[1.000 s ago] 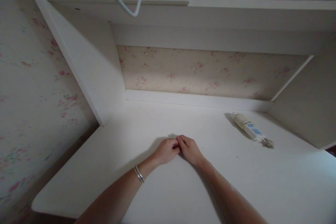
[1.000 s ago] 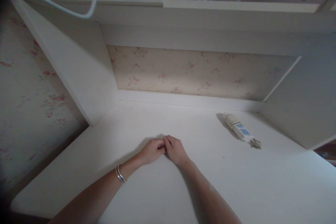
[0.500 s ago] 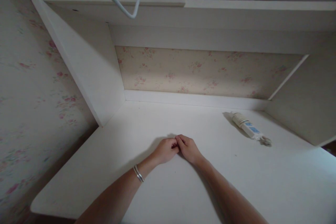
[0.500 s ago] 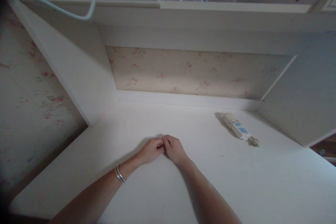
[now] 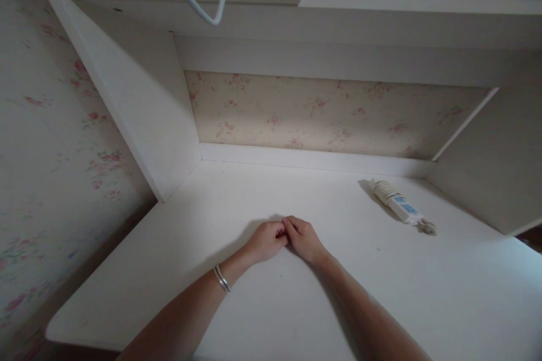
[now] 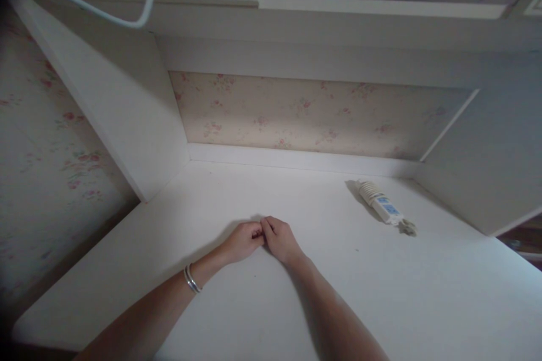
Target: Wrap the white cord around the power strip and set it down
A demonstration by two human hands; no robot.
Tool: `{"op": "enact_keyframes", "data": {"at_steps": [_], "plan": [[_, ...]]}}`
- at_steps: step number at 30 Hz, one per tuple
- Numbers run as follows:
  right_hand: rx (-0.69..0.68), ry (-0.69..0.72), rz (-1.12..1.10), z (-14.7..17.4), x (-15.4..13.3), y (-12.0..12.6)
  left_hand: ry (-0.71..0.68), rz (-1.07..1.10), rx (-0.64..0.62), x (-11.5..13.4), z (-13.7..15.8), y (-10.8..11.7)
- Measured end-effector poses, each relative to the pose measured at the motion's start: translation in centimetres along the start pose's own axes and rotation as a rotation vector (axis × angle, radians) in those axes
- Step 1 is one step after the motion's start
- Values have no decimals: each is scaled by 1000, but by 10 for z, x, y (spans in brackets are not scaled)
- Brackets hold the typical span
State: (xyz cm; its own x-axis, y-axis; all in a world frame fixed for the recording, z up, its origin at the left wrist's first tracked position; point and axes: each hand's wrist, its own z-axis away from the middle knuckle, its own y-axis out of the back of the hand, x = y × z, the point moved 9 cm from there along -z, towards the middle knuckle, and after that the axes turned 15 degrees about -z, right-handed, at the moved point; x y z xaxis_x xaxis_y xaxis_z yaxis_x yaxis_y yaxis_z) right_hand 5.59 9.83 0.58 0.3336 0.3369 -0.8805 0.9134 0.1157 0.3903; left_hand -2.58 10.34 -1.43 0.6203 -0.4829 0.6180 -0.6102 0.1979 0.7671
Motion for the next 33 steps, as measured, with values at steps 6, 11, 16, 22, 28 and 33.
{"op": "enact_keyframes", "data": {"at_steps": [6,11,16,22,28,33], "plan": [[4,3,-6,0,0,1,4,1,0,-2,-1,-3],[10,-2,0,-1,-1,1,6,3,-3,-4,-1,-5],[15,5,2,0,-1,1,8,1,2,-4,0,-4],[13,4,17,-1,0,1,10,-10,4,-2,0,-2],[11,6,23,0,-1,1,7,-7,5,-2,0,-1],[12,1,14,1,-3,1,7,-2,7,-3,0,-3]]}}
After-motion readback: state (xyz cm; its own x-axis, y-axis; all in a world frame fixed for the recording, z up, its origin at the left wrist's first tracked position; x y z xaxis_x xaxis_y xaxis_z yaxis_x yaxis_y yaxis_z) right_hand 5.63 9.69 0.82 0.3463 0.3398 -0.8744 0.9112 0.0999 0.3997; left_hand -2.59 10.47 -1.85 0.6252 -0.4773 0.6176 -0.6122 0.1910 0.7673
